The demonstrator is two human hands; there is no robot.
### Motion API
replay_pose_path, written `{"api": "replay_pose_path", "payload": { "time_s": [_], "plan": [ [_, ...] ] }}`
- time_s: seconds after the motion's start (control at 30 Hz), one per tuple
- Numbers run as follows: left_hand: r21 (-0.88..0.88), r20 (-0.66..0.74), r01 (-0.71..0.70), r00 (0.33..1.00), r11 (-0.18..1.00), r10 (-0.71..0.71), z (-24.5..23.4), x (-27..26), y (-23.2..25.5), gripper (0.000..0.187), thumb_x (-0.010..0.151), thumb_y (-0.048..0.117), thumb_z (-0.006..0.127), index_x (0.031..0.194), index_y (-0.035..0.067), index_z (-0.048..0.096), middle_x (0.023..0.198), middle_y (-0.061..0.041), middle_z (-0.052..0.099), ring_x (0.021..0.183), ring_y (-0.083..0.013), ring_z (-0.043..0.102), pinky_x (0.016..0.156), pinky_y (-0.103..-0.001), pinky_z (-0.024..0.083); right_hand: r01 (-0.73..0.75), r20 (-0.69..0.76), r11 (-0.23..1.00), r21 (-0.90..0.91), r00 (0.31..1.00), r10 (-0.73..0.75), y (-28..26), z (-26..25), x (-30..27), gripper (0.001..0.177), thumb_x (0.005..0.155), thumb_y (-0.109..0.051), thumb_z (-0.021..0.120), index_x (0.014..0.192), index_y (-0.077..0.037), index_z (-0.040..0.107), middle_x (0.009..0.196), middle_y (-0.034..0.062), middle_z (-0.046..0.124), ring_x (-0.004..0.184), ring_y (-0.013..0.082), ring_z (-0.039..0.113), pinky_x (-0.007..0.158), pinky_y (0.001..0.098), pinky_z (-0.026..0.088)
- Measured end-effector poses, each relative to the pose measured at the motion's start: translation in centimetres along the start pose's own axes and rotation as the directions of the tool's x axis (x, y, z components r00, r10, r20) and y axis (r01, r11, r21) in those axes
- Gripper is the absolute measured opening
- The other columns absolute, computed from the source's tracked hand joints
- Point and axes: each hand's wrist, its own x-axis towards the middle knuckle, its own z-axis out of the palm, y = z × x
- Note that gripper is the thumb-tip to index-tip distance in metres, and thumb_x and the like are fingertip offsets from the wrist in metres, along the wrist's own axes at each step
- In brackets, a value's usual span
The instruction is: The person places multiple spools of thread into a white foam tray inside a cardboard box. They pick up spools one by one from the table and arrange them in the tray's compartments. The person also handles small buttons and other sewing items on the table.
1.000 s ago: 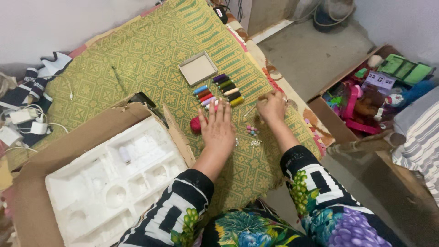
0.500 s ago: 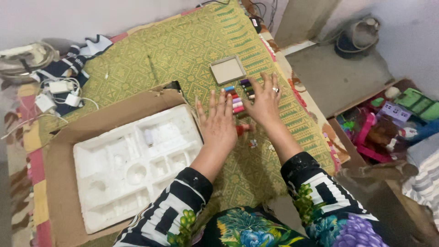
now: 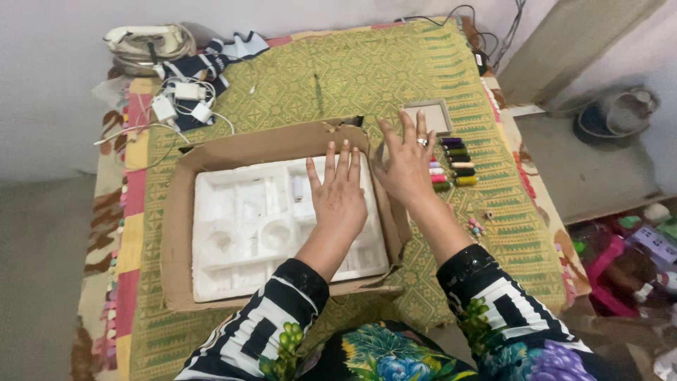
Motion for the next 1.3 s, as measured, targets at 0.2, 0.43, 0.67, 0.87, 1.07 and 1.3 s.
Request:
{"api": "replay_pose_path", "payload": {
  "time_s": [0.2,0.43,0.67,0.87,1.07,1.3],
  "plan": [
    [0.024,0.02,0.116,0.993,0.993,-0.117,-1.7,-1.7,-5.4,0.082,0.083,0.024,0.068,0.156,0.008,0.034,0.166,-0.01,0.027,0.155,-0.0314,0.014,0.12,-0.065,0.001,0.042,0.107,0.998,0.052,0.993,-0.047,-6.0,1.8,1.4,0.082,0.075,-0.032,0.083,0.149,-0.016,0.05,0.156,0.0259,0.033,0.15,0.0518,0.016,0.115,0.074,0.014],
    [0.046,-0.044,0.204,0.978,0.978,-0.202,-1.0,-5.1,-12.5,0.075,0.087,0.022,0.066,0.155,0.007,0.038,0.167,-0.012,0.027,0.157,-0.0321,0.014,0.122,-0.065,0.001,0.116,0.17,0.992,0.053,0.978,-0.123,-12.4,5.3,2.5,0.079,0.076,-0.031,0.084,0.148,-0.021,0.052,0.156,0.0219,0.035,0.15,0.0486,0.017,0.118,0.0718,0.012],
    [0.125,0.075,0.311,0.944,0.942,-0.321,-0.8,-7.3,-18.3,0.079,0.083,0.019,0.065,0.156,0.008,0.036,0.167,-0.011,0.025,0.155,-0.0307,0.012,0.12,-0.063,-0.001,0.172,0.18,0.973,0.152,0.963,-0.198,-18.4,10.2,3.2,0.064,0.079,-0.028,0.083,0.139,-0.022,0.061,0.154,0.0205,0.039,0.15,0.047,0.02,0.116,0.0728,0.014],
    [0.124,0.122,0.317,0.935,0.94,-0.332,-0.4,-8.3,-21.5,0.078,0.086,0.023,0.064,0.156,0.007,0.034,0.167,-0.01,0.024,0.156,-0.0307,0.012,0.122,-0.06,0.0,0.236,0.15,0.953,0.188,0.952,-0.265,-22.1,14.7,3.6,0.048,0.081,-0.029,0.082,0.126,-0.02,0.07,0.151,0.0204,0.043,0.15,0.0468,0.023,0.115,0.0738,0.017],
    [0.092,0.215,0.332,0.914,0.939,-0.344,-0.2,-9.0,-23.3,0.081,0.086,0.025,0.066,0.156,0.003,0.031,0.167,-0.015,0.022,0.157,-0.0325,0.008,0.123,-0.056,0.0,0.261,0.077,0.938,0.23,0.956,-0.285,-24.3,18.2,3.9,0.04,0.081,-0.028,0.082,0.119,-0.018,0.076,0.149,0.0188,0.046,0.148,0.0471,0.026,0.116,0.0732,0.017],
    [0.131,0.327,0.318,0.88,0.939,-0.343,0.7,-9.1,-24.6,0.084,0.084,0.022,0.066,0.157,0.002,0.029,0.167,-0.016,0.019,0.156,-0.0332,0.005,0.123,-0.055,-0.001,0.248,0.004,0.946,0.209,0.967,-0.255,-25.8,21.0,4.4,0.022,0.079,-0.03,0.085,0.098,-0.021,0.08,0.149,0.0154,0.048,0.148,0.0457,0.026,0.117,0.075,0.014]
  ]
}}
